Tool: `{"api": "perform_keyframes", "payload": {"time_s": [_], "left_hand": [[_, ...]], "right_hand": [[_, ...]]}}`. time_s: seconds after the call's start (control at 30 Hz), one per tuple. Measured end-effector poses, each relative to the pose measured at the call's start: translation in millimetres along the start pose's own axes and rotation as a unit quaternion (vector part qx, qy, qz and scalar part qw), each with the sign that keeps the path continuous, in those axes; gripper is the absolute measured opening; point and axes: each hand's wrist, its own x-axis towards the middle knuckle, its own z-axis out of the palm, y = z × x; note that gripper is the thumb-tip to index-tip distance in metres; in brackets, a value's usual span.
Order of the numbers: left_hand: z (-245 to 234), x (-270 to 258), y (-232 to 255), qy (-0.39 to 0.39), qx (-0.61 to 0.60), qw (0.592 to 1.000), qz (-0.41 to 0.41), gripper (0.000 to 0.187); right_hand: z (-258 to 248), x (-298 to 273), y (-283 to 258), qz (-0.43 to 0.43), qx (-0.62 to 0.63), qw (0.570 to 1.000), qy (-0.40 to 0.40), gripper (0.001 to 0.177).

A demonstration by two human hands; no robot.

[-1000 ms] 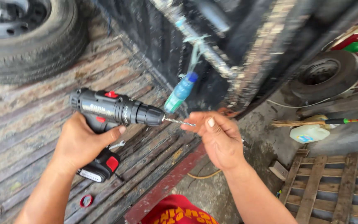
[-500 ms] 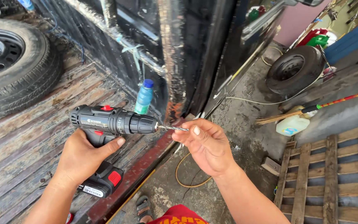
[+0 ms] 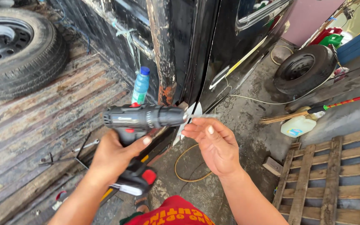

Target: The recorder uses a drill and other hand tools to repair or assemble a metal frame on the bed of a truck.

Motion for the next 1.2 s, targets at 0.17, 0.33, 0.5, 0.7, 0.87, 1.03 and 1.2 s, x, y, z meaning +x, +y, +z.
{"api": "perform_keyframes", "payload": {"time_s": [0.17,0.33,0.5,0.7,0.87,1.03,1.2], "left_hand": [[38,-16,-32,-0.017,-0.110,0.992,0.064,0.030],[76,-46,-27,-0.032,-0.134,0.979,0.150,0.041],[89,-79,-43,-0.068,-0.119,0.964,0.226,0.037],[15,-104,-9,-0.010,-0.149,0.977,0.149,0.034],[-102,-93,38,0.163,-0.016,0.964,0.210,0.033],[-210,-21,-8,0.228,-0.107,0.941,0.224,0.021],[-276,76,-85,0.287,-0.166,0.939,0.090,0.020]], "right_hand": [[5,-28,-4,0.035,-0.185,0.982,0.028,0.050],[2,-71,-1,0.104,-0.294,0.950,0.007,0.058],[-33,-124,13,0.080,-0.360,0.929,0.012,0.057],[-61,-137,15,0.158,-0.339,0.925,0.070,0.058],[-64,-142,43,0.244,-0.313,0.917,0.048,0.056],[-31,-111,63,0.305,-0.347,0.886,-0.017,0.053],[4,-67,88,0.278,-0.255,0.920,-0.108,0.057]]}}
